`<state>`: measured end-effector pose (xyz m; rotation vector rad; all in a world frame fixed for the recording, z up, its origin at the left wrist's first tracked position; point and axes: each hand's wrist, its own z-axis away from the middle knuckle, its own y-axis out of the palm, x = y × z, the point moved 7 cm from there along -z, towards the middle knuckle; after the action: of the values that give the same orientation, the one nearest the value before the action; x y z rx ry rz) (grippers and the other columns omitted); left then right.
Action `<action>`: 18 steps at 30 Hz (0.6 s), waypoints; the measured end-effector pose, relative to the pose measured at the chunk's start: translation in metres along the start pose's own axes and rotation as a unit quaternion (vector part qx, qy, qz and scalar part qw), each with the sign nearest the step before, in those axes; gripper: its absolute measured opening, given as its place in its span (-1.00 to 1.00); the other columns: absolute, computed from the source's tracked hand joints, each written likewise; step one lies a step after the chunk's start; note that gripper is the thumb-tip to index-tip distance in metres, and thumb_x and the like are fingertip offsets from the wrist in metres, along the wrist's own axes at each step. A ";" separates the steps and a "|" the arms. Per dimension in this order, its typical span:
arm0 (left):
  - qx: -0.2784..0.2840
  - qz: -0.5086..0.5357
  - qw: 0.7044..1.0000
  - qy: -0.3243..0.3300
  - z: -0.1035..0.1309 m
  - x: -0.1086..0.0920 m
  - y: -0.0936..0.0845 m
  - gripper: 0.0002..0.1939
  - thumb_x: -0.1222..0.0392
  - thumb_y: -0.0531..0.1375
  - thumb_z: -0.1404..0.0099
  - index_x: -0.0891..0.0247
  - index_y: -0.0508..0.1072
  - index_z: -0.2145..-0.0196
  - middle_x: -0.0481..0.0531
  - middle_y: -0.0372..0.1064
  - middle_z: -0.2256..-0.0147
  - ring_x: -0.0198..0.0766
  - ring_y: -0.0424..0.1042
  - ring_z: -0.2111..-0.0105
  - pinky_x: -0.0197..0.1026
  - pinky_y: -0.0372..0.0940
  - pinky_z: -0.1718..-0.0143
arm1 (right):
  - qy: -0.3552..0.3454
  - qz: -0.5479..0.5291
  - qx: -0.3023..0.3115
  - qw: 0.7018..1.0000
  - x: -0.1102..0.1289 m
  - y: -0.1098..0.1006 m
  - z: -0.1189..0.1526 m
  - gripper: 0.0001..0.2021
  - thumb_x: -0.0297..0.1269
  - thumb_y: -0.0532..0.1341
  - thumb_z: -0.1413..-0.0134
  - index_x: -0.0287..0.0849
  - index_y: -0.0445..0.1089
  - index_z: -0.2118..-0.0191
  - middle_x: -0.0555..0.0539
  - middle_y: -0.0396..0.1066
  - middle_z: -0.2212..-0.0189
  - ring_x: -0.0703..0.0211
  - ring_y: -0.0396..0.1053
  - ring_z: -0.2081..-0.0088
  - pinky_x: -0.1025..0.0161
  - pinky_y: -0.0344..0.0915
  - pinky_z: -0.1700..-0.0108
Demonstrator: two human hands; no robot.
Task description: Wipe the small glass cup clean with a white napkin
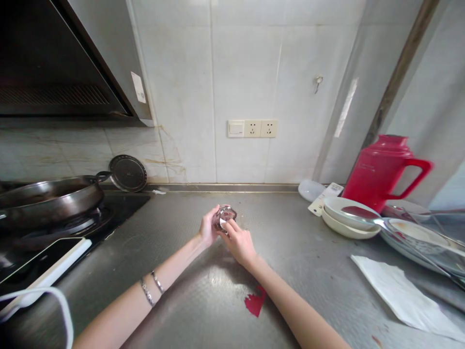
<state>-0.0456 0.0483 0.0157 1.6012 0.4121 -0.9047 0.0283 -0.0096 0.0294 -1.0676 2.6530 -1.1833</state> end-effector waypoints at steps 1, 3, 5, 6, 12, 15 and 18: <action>0.013 0.005 1.000 0.006 0.000 -0.001 0.003 -0.69 0.05 0.10 -0.26 0.36 0.48 0.25 0.13 0.50 0.41 -0.23 0.46 0.48 -0.25 0.29 0.43 | -0.012 0.037 0.008 0.999 0.000 -0.002 0.000 -0.85 -0.25 0.08 -0.26 -0.17 0.34 0.19 -0.09 0.43 0.27 0.23 0.43 0.39 0.39 0.22 0.48; 0.039 0.013 0.999 0.001 0.000 -0.003 0.006 -0.66 0.05 0.08 -0.27 0.39 0.48 0.24 0.17 0.51 0.37 -0.19 0.48 0.43 -0.22 0.31 0.36 | -0.035 0.097 0.023 0.994 -0.001 -0.005 -0.001 -0.82 -0.24 0.05 -0.28 -0.17 0.34 0.16 -0.09 0.44 0.27 0.23 0.43 0.39 0.40 0.15 0.53; 0.064 0.017 0.998 -0.022 -0.002 -0.006 0.007 -0.59 -0.02 0.04 -0.29 0.41 0.49 0.24 0.22 0.51 0.33 -0.13 0.49 0.37 -0.17 0.33 0.31 | -0.064 0.143 0.044 0.987 -0.002 -0.008 -0.001 -0.80 -0.25 0.01 -0.31 -0.17 0.34 0.15 -0.07 0.45 0.29 0.25 0.42 0.41 0.38 0.11 0.54; 0.077 0.012 0.996 -0.043 -0.004 -0.007 0.006 -0.54 -0.06 0.01 -0.30 0.41 0.49 0.24 0.24 0.51 0.32 -0.09 0.50 0.35 -0.14 0.33 0.30 | -0.082 0.162 0.059 0.982 -0.001 -0.008 -0.001 -0.78 -0.25 -0.01 -0.32 -0.17 0.34 0.15 -0.07 0.45 0.30 0.26 0.42 0.43 0.38 0.11 0.54; 0.088 -0.119 0.967 -0.209 -0.012 -0.005 -0.023 -0.40 -0.16 -0.07 -0.30 0.47 0.48 0.21 0.28 0.51 0.39 -0.11 0.47 0.47 -0.15 0.31 0.42 | -0.222 0.211 0.174 0.936 0.014 -0.003 0.005 -0.80 -0.42 -0.03 -0.31 -0.14 0.30 0.09 -0.06 0.43 0.22 0.23 0.39 0.29 0.36 0.16 0.45; 0.102 -0.149 0.949 -0.260 -0.009 -0.004 -0.029 -0.44 -0.16 0.03 -0.25 0.47 0.49 0.23 0.18 0.49 0.48 -0.18 0.43 0.55 -0.20 0.28 0.48 | -0.239 0.203 0.183 0.932 0.018 -0.003 0.004 -0.81 -0.42 -0.02 -0.30 -0.14 0.30 0.10 -0.08 0.42 0.22 0.21 0.36 0.27 0.36 0.19 0.42; 0.097 -0.159 0.947 -0.262 -0.008 -0.003 -0.028 -0.58 -0.06 0.14 -0.20 0.42 0.49 0.29 0.12 0.48 0.50 -0.23 0.42 0.56 -0.24 0.26 0.48 | -0.229 0.188 0.169 0.940 0.015 -0.006 0.001 -0.80 -0.42 0.01 -0.28 -0.13 0.31 0.09 -0.10 0.41 0.17 0.17 0.35 0.21 0.33 0.23 0.36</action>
<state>-0.0642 0.0634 -0.0012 1.4124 0.2085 -1.6100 0.0205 -0.0228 0.0362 -0.6394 2.0753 -1.0917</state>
